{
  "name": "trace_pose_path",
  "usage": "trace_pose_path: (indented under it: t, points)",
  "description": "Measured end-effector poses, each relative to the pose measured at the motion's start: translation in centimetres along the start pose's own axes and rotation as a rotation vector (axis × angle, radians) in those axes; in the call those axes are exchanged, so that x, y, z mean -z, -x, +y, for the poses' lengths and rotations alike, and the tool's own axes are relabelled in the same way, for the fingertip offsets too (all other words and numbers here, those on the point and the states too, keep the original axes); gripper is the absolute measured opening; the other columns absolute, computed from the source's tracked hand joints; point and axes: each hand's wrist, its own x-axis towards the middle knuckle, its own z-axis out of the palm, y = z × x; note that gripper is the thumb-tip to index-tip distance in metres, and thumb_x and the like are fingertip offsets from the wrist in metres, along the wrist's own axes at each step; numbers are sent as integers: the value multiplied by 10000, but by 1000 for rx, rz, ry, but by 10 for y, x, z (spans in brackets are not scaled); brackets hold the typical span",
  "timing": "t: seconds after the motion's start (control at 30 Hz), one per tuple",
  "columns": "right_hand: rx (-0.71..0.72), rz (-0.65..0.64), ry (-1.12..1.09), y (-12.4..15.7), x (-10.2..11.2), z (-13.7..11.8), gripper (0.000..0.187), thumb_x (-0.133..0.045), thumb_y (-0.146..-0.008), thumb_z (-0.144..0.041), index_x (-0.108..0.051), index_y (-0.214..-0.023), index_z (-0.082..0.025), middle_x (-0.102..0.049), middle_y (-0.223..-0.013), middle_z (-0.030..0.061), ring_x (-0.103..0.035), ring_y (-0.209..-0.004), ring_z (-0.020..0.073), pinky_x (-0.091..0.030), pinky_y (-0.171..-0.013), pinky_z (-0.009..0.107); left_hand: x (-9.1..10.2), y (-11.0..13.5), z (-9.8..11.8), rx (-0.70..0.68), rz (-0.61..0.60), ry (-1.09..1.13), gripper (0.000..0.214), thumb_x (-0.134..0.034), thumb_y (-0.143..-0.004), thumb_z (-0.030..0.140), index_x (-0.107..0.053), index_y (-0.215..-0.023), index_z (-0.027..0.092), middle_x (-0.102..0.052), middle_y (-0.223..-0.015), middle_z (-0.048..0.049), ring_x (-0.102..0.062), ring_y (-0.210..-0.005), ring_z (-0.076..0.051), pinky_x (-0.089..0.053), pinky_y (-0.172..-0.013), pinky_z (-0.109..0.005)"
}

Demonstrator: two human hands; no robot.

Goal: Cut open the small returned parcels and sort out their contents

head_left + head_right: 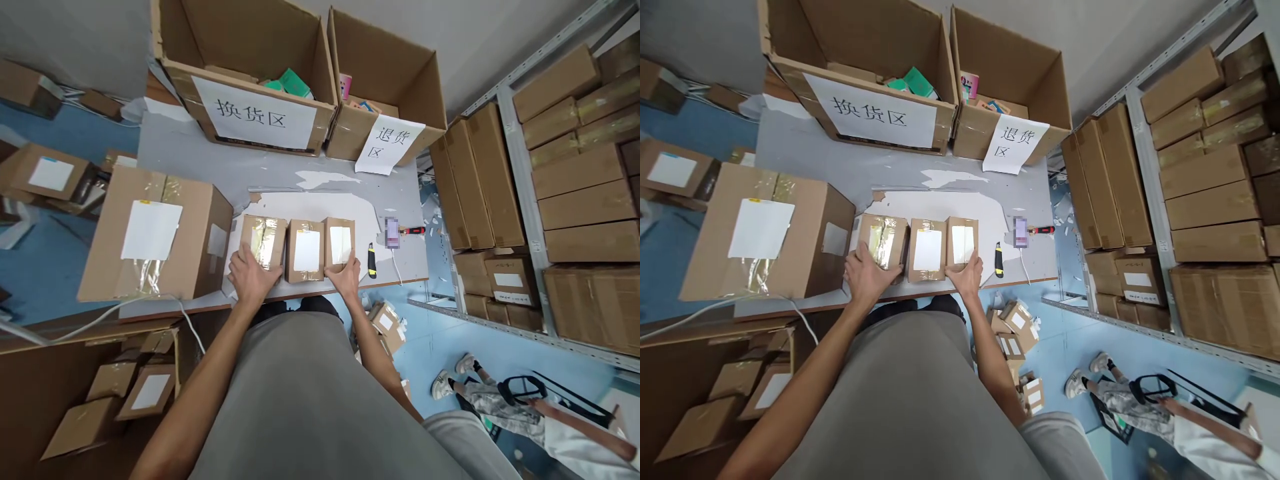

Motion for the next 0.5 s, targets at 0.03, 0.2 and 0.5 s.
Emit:
trace_pose_path:
  t: [0.03,0.2,0.5]
  points:
    - [-9,-4,-22,2,-2,2,1191,-944,-848,-467,-403,-1829,-60,-508,-1780,344,-513,-1690,492,-436,-1419,614,-2,0,-1,-6,-4,32,1290,-931,-854,507,-282,-1865,37,-449,-1768,-433,-465,-1649,-639,-412,-1331,-807]
    - [-85,-29,-279,-3,4,23,1272,-996,-770,-612,-459,-1810,-115,-629,-1735,279,-522,-1717,431,-477,-1411,607,-2,-13,-30,93,-68,263,1134,-871,-913,608,-425,-1810,77,-532,-1793,-349,-510,-1700,-513,-423,-1408,-618]
    - [-37,-247,-680,-31,31,35,936,-958,-805,-664,-699,-1592,-228,-802,-1533,187,-776,-1392,375,-691,-1144,566,0,-14,-33,147,-175,446,707,-826,-942,641,-756,-1512,230,-860,-1409,-165,-806,-1351,-405,-610,-1214,-494]
